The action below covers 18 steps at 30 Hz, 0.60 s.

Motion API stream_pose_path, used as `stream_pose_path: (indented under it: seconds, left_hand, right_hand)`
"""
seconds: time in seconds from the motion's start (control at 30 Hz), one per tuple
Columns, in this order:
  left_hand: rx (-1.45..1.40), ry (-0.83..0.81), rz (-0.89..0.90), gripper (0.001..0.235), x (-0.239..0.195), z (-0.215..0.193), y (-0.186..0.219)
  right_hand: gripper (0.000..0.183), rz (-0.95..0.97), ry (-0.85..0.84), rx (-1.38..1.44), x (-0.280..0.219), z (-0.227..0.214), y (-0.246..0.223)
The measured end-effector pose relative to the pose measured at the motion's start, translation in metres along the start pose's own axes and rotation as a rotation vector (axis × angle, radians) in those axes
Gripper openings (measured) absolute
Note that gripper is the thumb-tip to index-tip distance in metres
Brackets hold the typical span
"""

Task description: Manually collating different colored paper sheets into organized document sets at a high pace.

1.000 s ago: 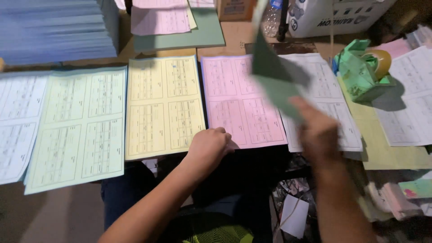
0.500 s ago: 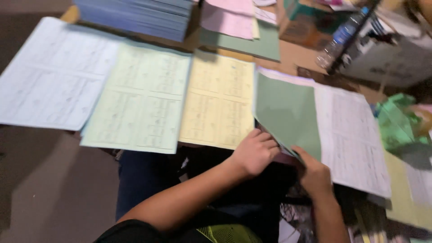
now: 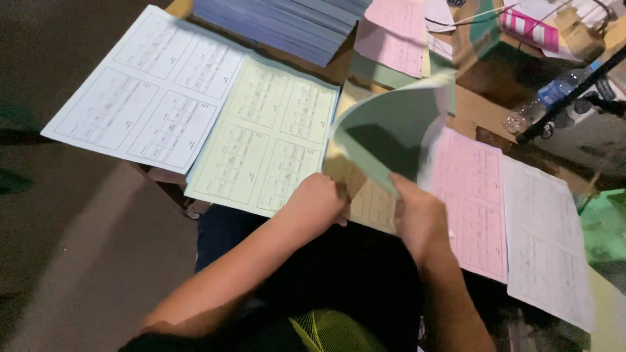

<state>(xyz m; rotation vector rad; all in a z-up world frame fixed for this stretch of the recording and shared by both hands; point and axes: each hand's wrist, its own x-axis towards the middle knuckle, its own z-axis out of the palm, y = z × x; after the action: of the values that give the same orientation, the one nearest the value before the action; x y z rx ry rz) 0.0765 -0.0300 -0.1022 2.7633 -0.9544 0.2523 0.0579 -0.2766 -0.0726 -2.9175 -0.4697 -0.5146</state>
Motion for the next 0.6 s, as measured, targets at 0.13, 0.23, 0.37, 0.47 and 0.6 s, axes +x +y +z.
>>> stream_pose_path:
  seconds: [0.13,0.23,0.37,0.47,0.6]
  left_hand:
    - [-0.240,0.160,0.032,0.026,-0.006,-0.007,-0.009]
    - [-0.193,0.220,0.076,0.020,-0.010,-0.006,-0.007]
    - [0.018,0.414,0.137,0.025,-0.012,-0.013,0.000]
    - [-0.055,0.365,0.146,0.023,-0.017,-0.020,-0.002]
    - [-0.083,0.328,0.090,0.023,-0.024,-0.003,-0.003]
  right_hand:
    - [0.060,0.082,-0.264,0.079,-0.013,0.022,-0.022]
    - [0.059,0.031,-0.201,0.023,-0.033,0.052,-0.008]
    - [0.058,-0.081,-0.073,0.002,-0.040,0.053,-0.019]
    - [0.059,-0.065,-0.067,0.068,-0.040,0.044,-0.028]
    - [0.059,-0.067,-0.064,0.082,-0.039,0.042,-0.028]
